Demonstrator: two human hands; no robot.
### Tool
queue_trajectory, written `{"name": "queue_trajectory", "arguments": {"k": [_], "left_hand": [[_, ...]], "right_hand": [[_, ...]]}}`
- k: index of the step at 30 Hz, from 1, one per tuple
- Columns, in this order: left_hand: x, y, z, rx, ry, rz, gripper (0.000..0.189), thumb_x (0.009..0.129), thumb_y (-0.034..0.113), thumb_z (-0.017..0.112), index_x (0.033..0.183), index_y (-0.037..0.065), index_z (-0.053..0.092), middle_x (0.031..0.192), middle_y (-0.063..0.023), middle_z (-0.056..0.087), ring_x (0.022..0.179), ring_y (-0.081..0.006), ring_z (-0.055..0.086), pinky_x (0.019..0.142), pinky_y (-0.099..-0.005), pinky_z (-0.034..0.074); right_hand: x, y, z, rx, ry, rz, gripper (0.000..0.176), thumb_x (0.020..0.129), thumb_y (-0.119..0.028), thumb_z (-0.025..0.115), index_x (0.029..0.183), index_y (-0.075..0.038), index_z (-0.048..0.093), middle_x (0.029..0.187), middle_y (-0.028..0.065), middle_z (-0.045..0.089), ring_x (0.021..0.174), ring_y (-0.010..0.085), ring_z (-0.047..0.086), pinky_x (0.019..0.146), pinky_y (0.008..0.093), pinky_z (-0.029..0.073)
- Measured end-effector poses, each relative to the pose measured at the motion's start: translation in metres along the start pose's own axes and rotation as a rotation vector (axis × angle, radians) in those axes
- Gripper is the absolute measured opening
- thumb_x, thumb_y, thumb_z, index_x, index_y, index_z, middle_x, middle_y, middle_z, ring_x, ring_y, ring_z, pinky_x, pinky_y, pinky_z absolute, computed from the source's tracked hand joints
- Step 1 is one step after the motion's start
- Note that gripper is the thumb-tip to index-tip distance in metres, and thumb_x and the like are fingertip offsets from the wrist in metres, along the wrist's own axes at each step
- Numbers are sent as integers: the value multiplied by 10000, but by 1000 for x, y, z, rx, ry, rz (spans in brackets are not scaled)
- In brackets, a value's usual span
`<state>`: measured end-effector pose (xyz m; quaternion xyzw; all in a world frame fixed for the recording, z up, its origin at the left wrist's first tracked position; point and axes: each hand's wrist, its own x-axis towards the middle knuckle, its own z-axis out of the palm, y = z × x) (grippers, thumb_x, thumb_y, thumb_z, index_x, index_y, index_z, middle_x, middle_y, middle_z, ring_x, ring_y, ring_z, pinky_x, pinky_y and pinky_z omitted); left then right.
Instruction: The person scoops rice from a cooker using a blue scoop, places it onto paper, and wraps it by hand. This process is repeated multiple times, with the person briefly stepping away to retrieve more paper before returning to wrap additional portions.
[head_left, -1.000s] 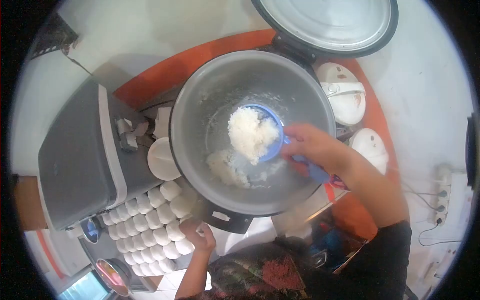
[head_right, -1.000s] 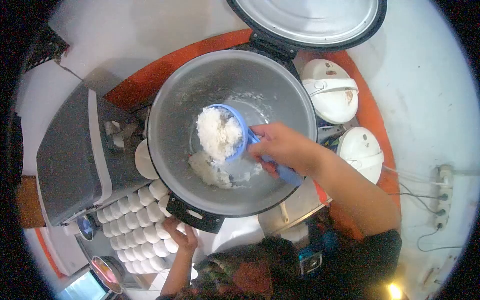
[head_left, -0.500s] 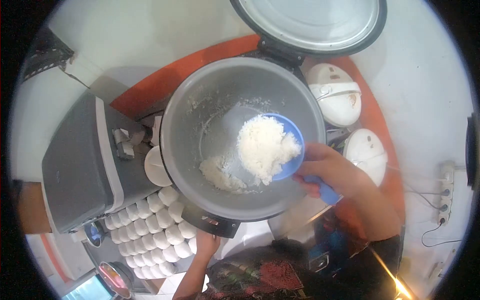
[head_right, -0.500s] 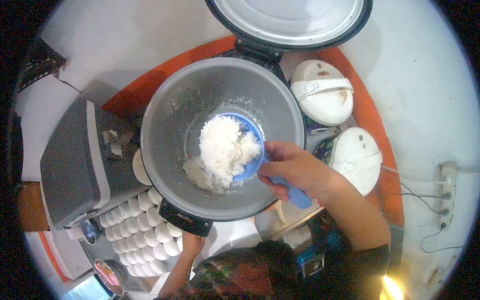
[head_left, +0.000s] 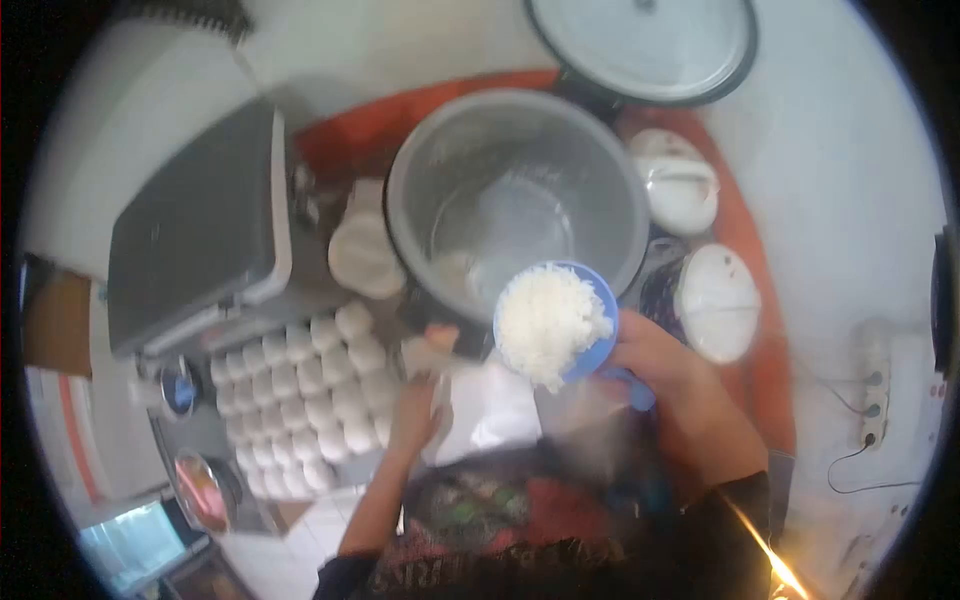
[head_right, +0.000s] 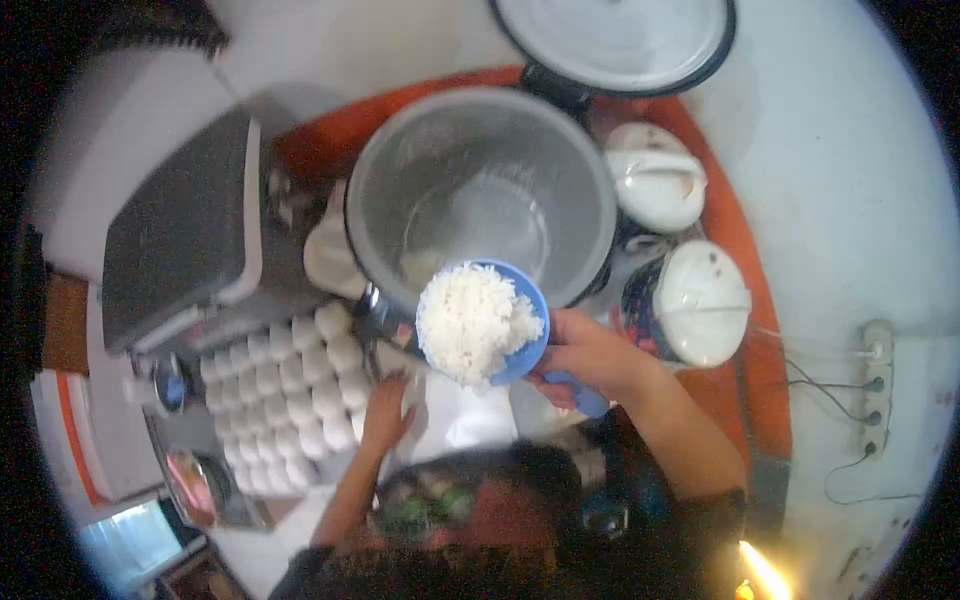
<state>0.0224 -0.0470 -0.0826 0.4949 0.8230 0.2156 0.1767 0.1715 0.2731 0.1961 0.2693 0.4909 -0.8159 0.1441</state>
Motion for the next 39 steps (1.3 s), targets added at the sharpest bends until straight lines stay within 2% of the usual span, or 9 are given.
{"name": "queue_trajectory", "arguments": {"k": [7,10,12,20,24,29,30,33,39], "left_hand": [[-10,-3,3,154,-157,4,1158,597,337,887,1497,2,240,1530,-179,324,1418,-360,321,1171,-484,265],[-12,-3,5,131,-156,-12,1179,576,334,899,1494,-4,242,1514,-178,351,1418,-357,323,1165,-477,284],[-14,-2,6,98,-148,-15,1179,574,335,901,1490,-10,245,1509,-176,362,1421,-350,323,1158,-470,297],[-25,5,23,242,-122,-73,1197,583,399,889,1480,-63,245,1511,-185,362,1408,-314,348,1157,-450,288],[-26,4,24,259,-120,-85,1203,577,410,891,1482,-59,251,1512,-173,368,1408,-301,350,1152,-459,287],[8,1,14,260,-345,-226,766,808,179,676,1447,-61,328,1443,-208,455,1332,-316,454,1090,-427,381],[17,5,7,214,-435,-323,680,844,128,617,1439,-59,345,1428,-216,473,1308,-318,482,1072,-417,405],[20,-23,48,363,244,41,570,865,44,500,1419,-34,393,1345,-233,539,1175,-336,573,967,-404,484],[11,-11,66,181,183,-13,562,846,67,540,1396,13,433,1284,-217,582,1079,-365,601,893,-462,509]], "right_hand": [[40,182,23,-4,44,221,489,852,-72,656,1324,-74,526,759,98,571,500,161,526,472,324,468],[103,300,32,-813,366,-400,539,924,-119,586,1444,-143,444,844,110,564,731,236,583,685,376,503],[120,336,43,-1126,333,-345,460,994,-136,482,1451,-175,446,838,86,512,787,268,535,733,391,469],[127,356,59,-1382,696,-302,710,849,-7,518,1502,-239,364,907,147,526,827,334,588,697,480,503],[128,353,45,-1269,535,-292,732,861,0,503,1527,-243,320,878,164,537,808,356,591,717,469,506],[107,326,26,-1083,336,-447,750,873,22,509,1543,-233,289,895,195,577,839,402,594,814,446,505],[103,318,29,-1032,392,-539,747,870,24,514,1541,-223,296,918,204,585,857,407,596,833,445,500],[93,309,29,-846,586,-625,741,861,28,528,1535,-190,313,991,229,599,919,417,598,883,440,486],[53,331,-45,-748,1223,-400,737,802,48,551,1503,-89,369,1044,220,582,1007,403,569,918,434,451]]}}
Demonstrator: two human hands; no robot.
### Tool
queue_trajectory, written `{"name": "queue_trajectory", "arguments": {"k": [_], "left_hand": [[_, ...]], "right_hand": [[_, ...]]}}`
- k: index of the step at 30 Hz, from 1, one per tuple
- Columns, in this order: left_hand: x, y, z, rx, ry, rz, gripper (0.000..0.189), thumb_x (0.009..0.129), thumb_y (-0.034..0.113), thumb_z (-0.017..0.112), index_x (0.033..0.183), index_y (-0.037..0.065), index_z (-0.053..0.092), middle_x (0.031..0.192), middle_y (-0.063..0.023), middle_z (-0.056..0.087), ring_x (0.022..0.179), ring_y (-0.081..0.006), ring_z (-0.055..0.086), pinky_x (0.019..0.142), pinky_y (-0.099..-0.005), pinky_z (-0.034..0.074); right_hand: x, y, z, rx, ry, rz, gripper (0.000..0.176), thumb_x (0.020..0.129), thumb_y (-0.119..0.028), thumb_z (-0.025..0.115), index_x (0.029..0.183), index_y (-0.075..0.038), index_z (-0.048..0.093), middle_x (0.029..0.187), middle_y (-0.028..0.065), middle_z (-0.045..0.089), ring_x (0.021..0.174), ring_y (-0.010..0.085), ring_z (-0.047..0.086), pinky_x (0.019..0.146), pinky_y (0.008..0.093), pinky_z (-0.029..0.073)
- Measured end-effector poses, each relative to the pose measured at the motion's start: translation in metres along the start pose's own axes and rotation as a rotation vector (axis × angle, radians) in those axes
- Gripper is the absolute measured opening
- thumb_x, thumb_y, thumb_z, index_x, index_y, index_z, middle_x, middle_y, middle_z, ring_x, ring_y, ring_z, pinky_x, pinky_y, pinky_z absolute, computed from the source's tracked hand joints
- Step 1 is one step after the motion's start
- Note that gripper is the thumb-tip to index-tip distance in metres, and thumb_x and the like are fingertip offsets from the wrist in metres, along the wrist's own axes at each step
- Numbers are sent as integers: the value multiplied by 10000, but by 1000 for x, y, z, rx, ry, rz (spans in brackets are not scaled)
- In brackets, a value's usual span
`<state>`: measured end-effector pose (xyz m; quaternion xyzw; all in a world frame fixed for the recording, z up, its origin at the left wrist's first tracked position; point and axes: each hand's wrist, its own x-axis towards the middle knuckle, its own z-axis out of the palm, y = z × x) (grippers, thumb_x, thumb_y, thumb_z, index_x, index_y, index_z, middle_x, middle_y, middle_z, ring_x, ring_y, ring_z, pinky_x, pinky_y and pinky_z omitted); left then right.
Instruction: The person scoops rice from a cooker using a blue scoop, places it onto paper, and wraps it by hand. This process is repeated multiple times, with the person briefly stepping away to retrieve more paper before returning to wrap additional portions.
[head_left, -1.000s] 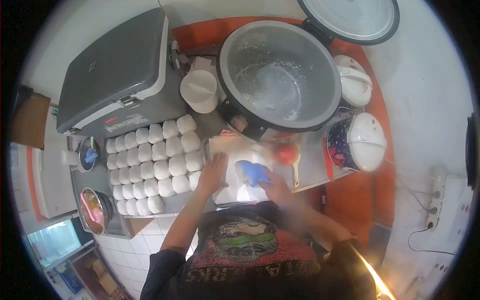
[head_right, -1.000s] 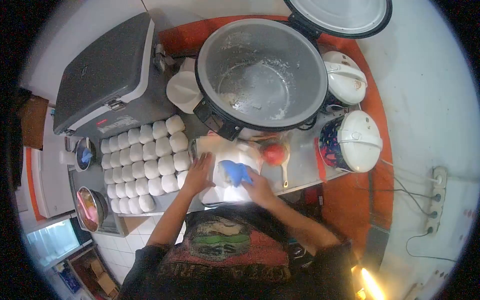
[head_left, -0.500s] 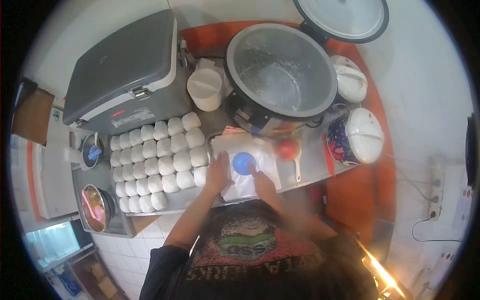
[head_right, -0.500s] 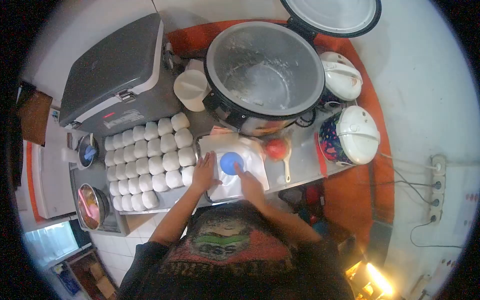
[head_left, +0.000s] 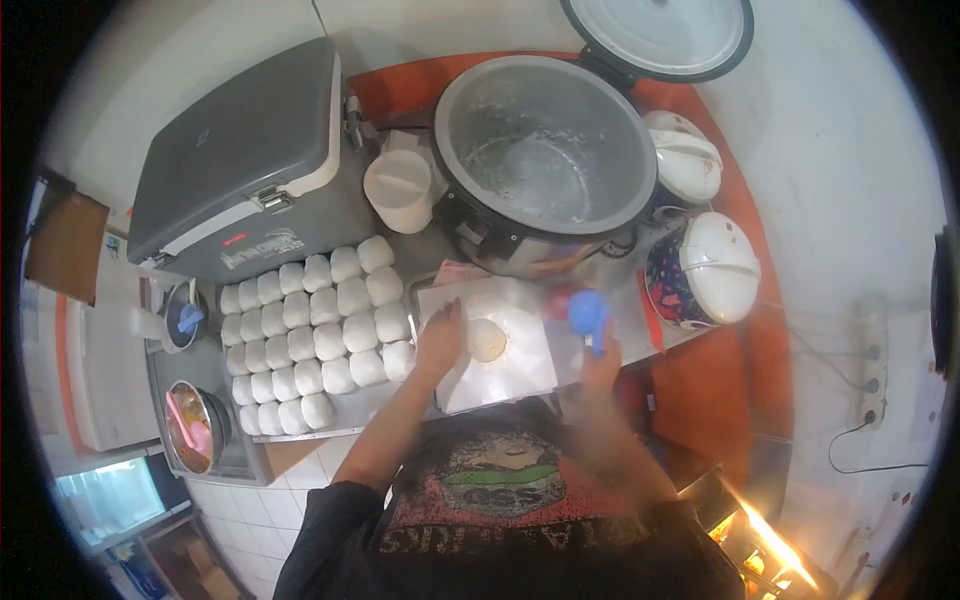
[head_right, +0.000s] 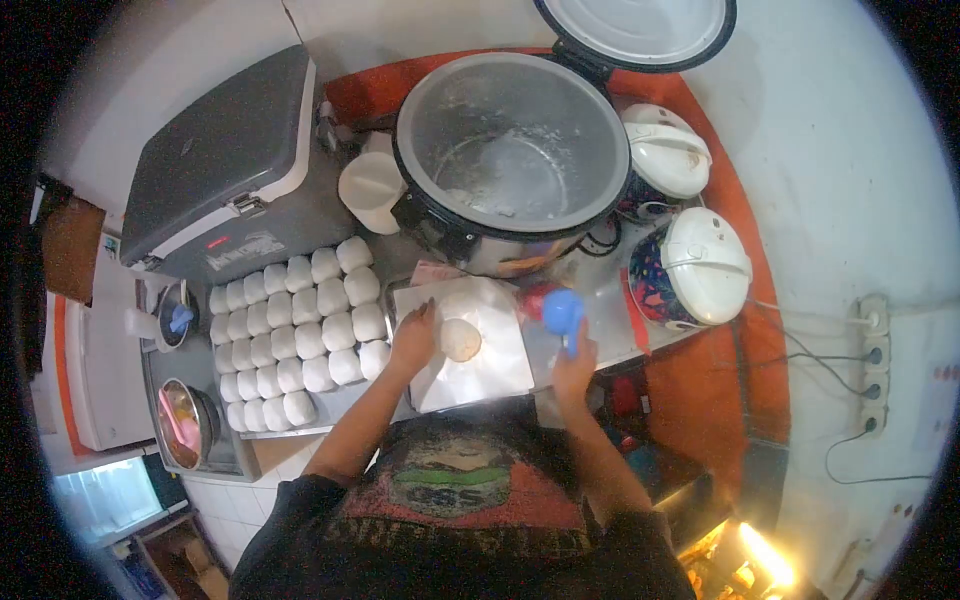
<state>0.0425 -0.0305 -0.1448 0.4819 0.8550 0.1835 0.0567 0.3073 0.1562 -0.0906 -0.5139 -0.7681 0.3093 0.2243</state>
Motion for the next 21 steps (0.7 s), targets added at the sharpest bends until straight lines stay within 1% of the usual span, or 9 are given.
{"name": "queue_trajectory", "arguments": {"k": [2,3,6,9,12,15,17,18,21], "left_hand": [[16,24,-38,-118,-165,-156,542,828,105,581,1355,20,483,1256,-212,590,1068,-368,601,893,-470,503],[25,30,-48,-177,-245,-233,533,819,124,601,1334,23,509,1242,-210,594,1063,-369,601,893,-474,500],[46,7,-2,-374,20,-35,454,782,188,666,1210,48,610,1094,-203,634,1021,-377,597,865,-481,499],[66,-8,18,-174,1,47,352,738,228,722,1045,68,660,938,-178,643,1010,-364,592,848,-470,502],[77,0,-12,-130,20,198,317,751,255,755,976,87,608,971,-170,650,926,-368,624,864,-468,481],[81,-6,-13,-285,-3,227,311,732,232,776,898,64,574,964,-145,650,930,-346,624,841,-457,480],[81,-4,-18,-385,-37,91,263,703,173,763,883,70,602,937,-137,654,955,-332,627,817,-445,492],[81,-2,-22,-436,-52,23,245,688,144,756,875,72,616,924,-133,656,967,-326,629,805,-439,498],[80,4,-36,-470,-59,-103,194,714,94,725,869,55,615,942,-147,669,947,-329,645,797,-425,510]], "right_hand": [[16,35,-4,-217,119,-34,739,773,69,553,1483,-61,398,1034,213,574,1017,400,554,915,439,441],[23,46,-5,-190,150,-76,734,764,71,556,1473,-51,410,1023,212,573,1013,401,550,910,444,440],[50,66,-1,-123,205,-176,714,747,73,564,1444,-26,443,1015,215,571,1013,405,545,906,456,437],[69,76,8,-93,187,-175,681,743,65,568,1413,-12,477,1058,232,578,1043,410,547,930,456,434],[78,80,18,-94,209,-130,638,737,58,574,1370,0,519,1100,244,583,1079,409,542,952,458,427],[78,68,27,-160,293,-105,576,730,48,585,1304,1,570,1106,245,589,1100,400,537,960,462,422],[72,28,25,-189,381,-39,523,727,40,592,1247,-4,606,1090,237,594,1101,393,535,956,465,419],[70,12,28,-133,356,-100,481,727,35,595,1205,-7,621,1085,230,597,1097,390,536,953,463,419],[61,-36,45,37,257,-275,370,729,15,599,1094,-14,653,1068,204,605,1076,384,539,943,459,421]]}}
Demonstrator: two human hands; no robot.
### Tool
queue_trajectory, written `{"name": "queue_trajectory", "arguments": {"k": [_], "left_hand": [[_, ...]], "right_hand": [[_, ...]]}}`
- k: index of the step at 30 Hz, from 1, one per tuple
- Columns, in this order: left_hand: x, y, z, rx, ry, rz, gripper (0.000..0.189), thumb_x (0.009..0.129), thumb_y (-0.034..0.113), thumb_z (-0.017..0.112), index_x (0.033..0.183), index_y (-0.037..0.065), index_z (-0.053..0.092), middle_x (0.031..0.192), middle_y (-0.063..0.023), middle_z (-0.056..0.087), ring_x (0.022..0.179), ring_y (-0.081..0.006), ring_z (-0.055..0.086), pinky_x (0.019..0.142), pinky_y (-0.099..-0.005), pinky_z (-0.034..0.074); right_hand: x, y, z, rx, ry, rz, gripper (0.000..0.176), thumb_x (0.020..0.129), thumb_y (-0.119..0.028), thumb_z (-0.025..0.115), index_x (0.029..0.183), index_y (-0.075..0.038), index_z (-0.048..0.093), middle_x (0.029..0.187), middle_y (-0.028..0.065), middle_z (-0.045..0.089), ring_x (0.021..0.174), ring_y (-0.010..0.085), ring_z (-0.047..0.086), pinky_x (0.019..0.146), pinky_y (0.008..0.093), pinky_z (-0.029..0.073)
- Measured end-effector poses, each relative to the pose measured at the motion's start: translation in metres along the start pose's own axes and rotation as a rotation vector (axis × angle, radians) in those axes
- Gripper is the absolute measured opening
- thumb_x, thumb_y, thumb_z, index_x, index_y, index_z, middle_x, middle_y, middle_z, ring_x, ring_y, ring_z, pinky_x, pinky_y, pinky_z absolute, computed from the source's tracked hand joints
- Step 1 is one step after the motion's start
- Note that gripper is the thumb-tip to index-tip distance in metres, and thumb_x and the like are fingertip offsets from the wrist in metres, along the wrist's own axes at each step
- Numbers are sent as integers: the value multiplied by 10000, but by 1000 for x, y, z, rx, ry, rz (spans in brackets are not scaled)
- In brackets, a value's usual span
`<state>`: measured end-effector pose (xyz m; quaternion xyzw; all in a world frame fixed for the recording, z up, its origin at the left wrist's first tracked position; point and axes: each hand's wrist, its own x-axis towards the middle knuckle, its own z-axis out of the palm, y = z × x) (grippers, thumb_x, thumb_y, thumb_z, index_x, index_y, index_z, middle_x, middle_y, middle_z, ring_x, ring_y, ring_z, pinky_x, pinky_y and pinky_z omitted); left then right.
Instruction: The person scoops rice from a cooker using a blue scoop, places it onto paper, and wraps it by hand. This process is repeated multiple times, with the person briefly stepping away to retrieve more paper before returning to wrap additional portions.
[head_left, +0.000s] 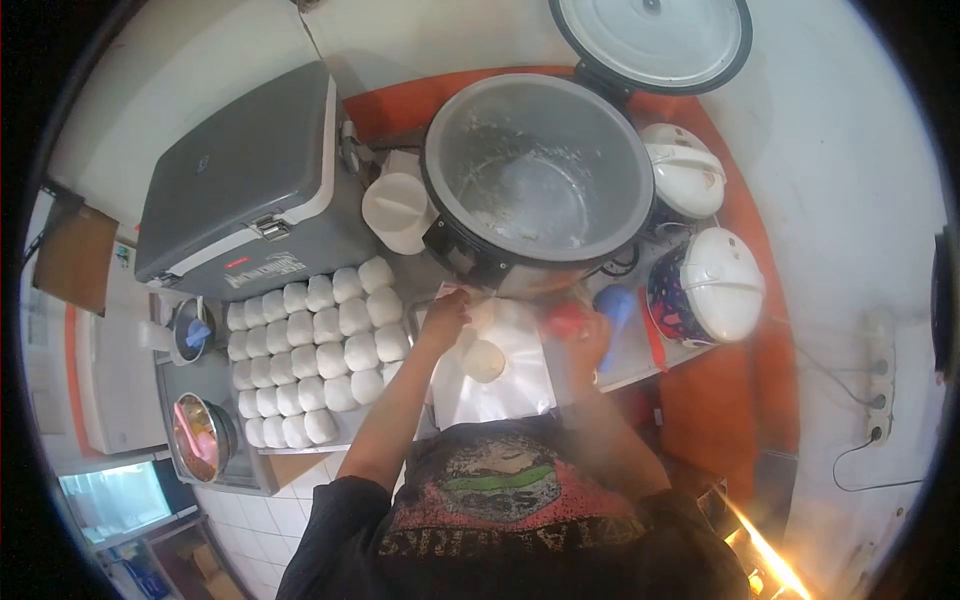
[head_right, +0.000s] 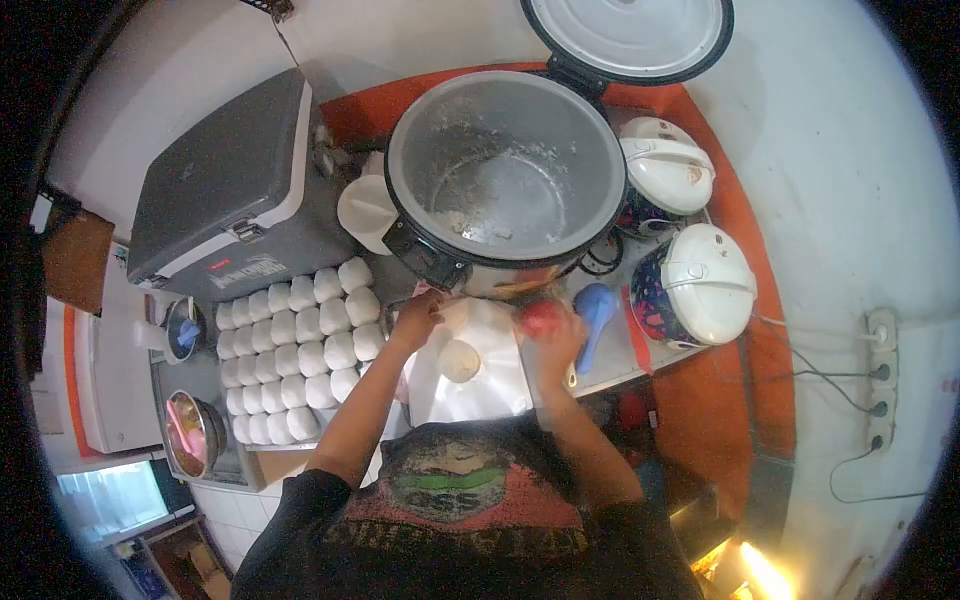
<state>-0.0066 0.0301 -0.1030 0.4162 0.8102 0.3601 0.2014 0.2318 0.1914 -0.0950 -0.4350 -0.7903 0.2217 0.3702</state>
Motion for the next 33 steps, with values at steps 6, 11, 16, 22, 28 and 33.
{"name": "queue_trajectory", "arguments": {"k": [6,11,16,22,28,33], "left_hand": [[-3,-25,8,66,124,253,146,752,53,674,889,41,628,851,-155,671,843,-344,665,716,-433,518],[-18,15,-6,221,83,93,80,758,115,677,822,69,661,833,-124,669,849,-316,660,742,-444,509],[-41,30,-18,403,263,325,86,805,203,681,816,118,673,856,-77,684,869,-296,650,849,-462,471],[-74,19,-14,287,32,309,41,763,126,656,777,92,673,880,-50,659,907,-281,621,791,-431,479],[-86,37,-22,323,170,454,25,731,107,651,744,87,644,901,-37,650,879,-266,599,727,-420,478],[-100,31,-12,428,11,358,55,746,122,605,750,100,655,891,-42,613,887,-248,581,768,-420,481]], "right_hand": [[-6,-76,39,179,-339,-89,281,752,-6,570,1019,-24,655,1004,172,636,1031,381,560,897,457,449],[5,-110,45,252,-558,-310,289,763,-32,558,1007,-95,700,987,167,659,1041,366,571,866,476,468],[5,-59,55,-155,-742,-475,293,774,-137,636,1044,-208,722,1038,65,653,1031,309,556,882,465,419],[8,-60,13,-209,-572,-409,252,740,-151,660,976,-167,746,1010,19,668,1022,278,567,868,431,425],[0,-40,9,-247,-691,-246,317,734,-93,624,1028,-127,737,1073,60,686,1060,305,555,897,430,430],[11,-53,-11,-276,-671,-186,324,775,-70,565,1057,-101,723,1143,75,681,1106,295,540,950,460,411]]}}
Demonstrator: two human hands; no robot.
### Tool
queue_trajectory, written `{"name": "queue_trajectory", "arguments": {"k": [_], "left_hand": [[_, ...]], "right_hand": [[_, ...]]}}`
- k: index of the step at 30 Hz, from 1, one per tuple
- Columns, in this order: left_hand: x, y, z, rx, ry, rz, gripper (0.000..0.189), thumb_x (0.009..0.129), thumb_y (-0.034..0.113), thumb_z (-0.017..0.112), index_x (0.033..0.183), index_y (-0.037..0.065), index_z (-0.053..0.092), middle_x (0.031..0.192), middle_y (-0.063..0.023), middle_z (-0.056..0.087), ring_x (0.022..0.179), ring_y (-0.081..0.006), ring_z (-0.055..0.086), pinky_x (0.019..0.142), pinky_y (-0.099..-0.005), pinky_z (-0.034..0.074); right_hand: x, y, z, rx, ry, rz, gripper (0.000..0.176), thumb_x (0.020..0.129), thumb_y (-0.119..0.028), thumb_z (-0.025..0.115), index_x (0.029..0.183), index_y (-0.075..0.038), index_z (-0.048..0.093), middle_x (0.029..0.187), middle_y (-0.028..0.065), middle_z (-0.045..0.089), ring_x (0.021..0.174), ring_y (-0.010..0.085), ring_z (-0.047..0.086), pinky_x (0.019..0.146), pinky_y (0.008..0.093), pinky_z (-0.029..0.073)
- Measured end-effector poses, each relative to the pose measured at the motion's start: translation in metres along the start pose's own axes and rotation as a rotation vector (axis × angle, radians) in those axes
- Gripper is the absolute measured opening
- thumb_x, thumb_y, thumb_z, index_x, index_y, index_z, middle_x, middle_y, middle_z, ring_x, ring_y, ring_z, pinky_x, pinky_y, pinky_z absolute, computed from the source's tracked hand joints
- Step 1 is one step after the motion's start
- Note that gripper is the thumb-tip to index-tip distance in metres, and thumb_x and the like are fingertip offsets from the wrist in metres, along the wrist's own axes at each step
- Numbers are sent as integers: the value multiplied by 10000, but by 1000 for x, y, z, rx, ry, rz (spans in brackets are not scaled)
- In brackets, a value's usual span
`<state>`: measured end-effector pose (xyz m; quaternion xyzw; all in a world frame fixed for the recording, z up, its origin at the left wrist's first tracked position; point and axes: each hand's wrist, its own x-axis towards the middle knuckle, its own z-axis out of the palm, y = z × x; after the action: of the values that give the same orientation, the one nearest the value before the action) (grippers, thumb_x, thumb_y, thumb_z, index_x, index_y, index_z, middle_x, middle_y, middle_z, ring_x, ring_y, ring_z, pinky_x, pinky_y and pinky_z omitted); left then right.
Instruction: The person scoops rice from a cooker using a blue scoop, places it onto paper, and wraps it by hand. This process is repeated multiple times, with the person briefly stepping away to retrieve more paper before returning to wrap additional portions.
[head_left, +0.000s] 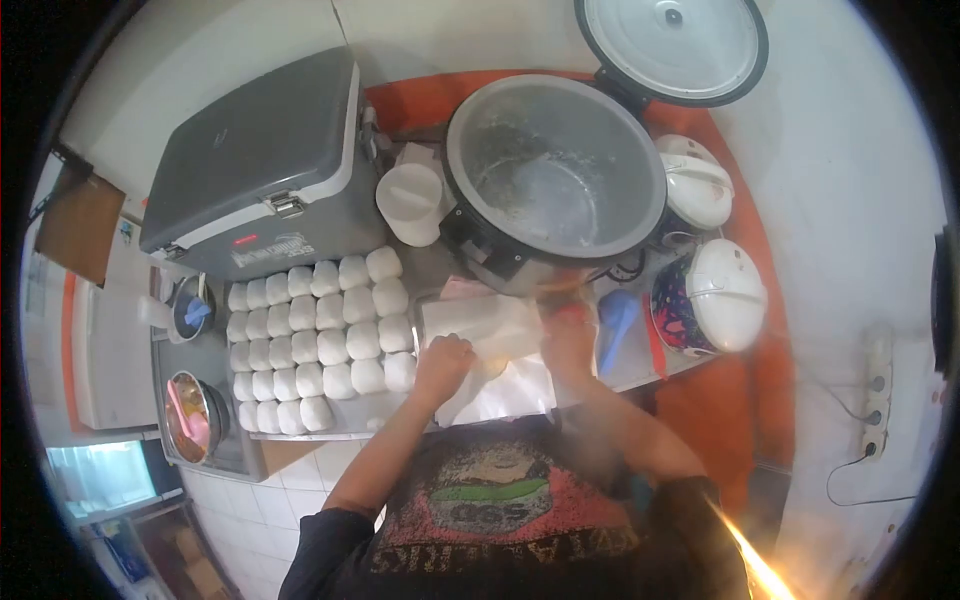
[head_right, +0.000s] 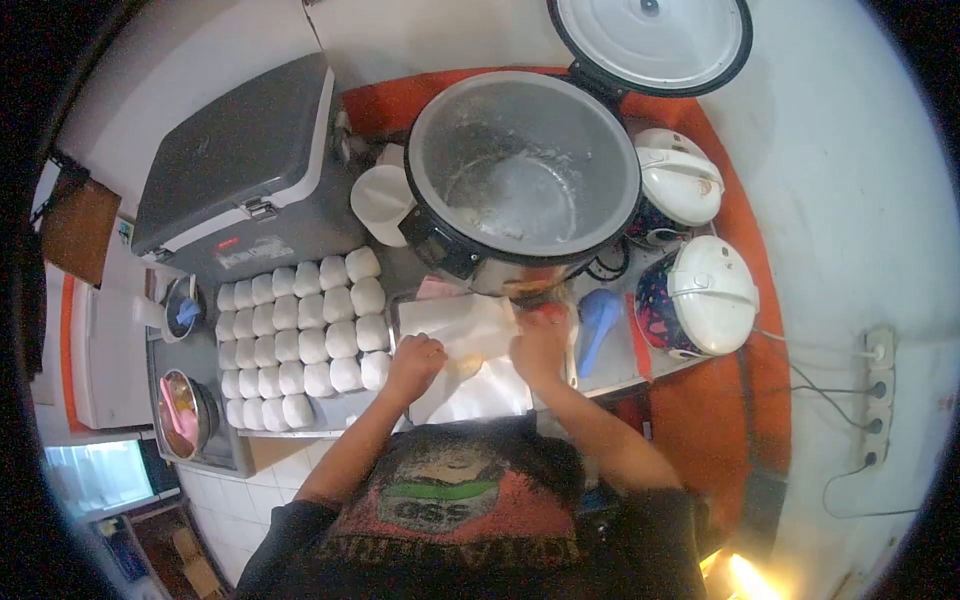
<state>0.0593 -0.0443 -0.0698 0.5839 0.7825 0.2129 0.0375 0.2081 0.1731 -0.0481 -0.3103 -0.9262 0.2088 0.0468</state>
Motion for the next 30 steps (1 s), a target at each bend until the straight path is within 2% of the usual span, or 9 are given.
{"name": "queue_trajectory", "arguments": {"k": [5,9,12,16,20,23,25,28,30], "left_hand": [[-13,10,8,19,-11,99,125,784,129,569,851,92,669,979,-25,644,962,-221,585,860,-382,458],[-22,6,12,34,-71,-39,167,807,88,563,931,72,674,1064,-65,669,1040,-263,592,879,-413,471],[-22,-10,19,249,186,-270,157,802,70,568,916,53,675,1083,-73,661,1069,-278,576,923,-450,462],[-30,-52,17,18,-91,-279,216,760,31,557,942,63,669,948,-122,678,966,-303,633,829,-418,509],[-22,-43,13,-343,-158,-668,190,777,-21,555,883,66,686,948,-200,661,912,-357,640,805,-458,514],[-25,-40,20,-438,97,-635,214,800,18,593,993,46,680,1005,-243,647,917,-369,645,809,-467,510],[-44,-43,52,-524,-7,-894,247,800,106,646,1029,17,674,1026,-247,641,934,-363,645,824,-459,507],[-88,-19,70,-443,-177,-688,422,798,311,709,1014,-48,661,976,-231,660,872,-365,659,825,-453,510],[-81,4,33,-600,-401,-774,423,843,357,673,977,-44,662,940,-215,677,731,-302,639,689,-408,510]], "right_hand": [[-25,-48,50,129,-252,-374,507,812,-66,535,1314,-106,591,1398,85,538,1309,334,432,1050,567,311],[-51,-51,65,-55,-308,-266,741,789,9,469,1505,-144,352,1614,66,237,1487,336,193,1124,633,160],[-67,-37,70,-58,-225,-292,734,799,8,457,1502,-177,363,1613,50,248,1482,339,208,1117,645,159],[-69,-37,67,-59,-218,-280,706,803,9,456,1480,-182,403,1608,30,269,1478,338,224,1106,654,160],[-70,-35,62,-67,-231,-355,664,808,3,462,1446,-180,455,1593,21,307,1464,323,267,1090,640,188],[-74,-28,63,-58,-234,-365,649,807,-5,475,1431,-184,478,1579,9,339,1450,318,292,1074,629,212],[-76,-24,64,-42,-242,-358,634,813,-26,493,1427,-185,484,1571,-4,356,1445,320,298,1065,625,222],[-76,-21,63,-34,-269,-338,601,835,-104,540,1428,-182,485,1570,-31,356,1444,320,291,1067,619,221],[-75,-25,56,-56,-294,-331,595,851,-189,583,1437,-178,479,1584,-48,326,1447,311,282,1084,610,206]]}}
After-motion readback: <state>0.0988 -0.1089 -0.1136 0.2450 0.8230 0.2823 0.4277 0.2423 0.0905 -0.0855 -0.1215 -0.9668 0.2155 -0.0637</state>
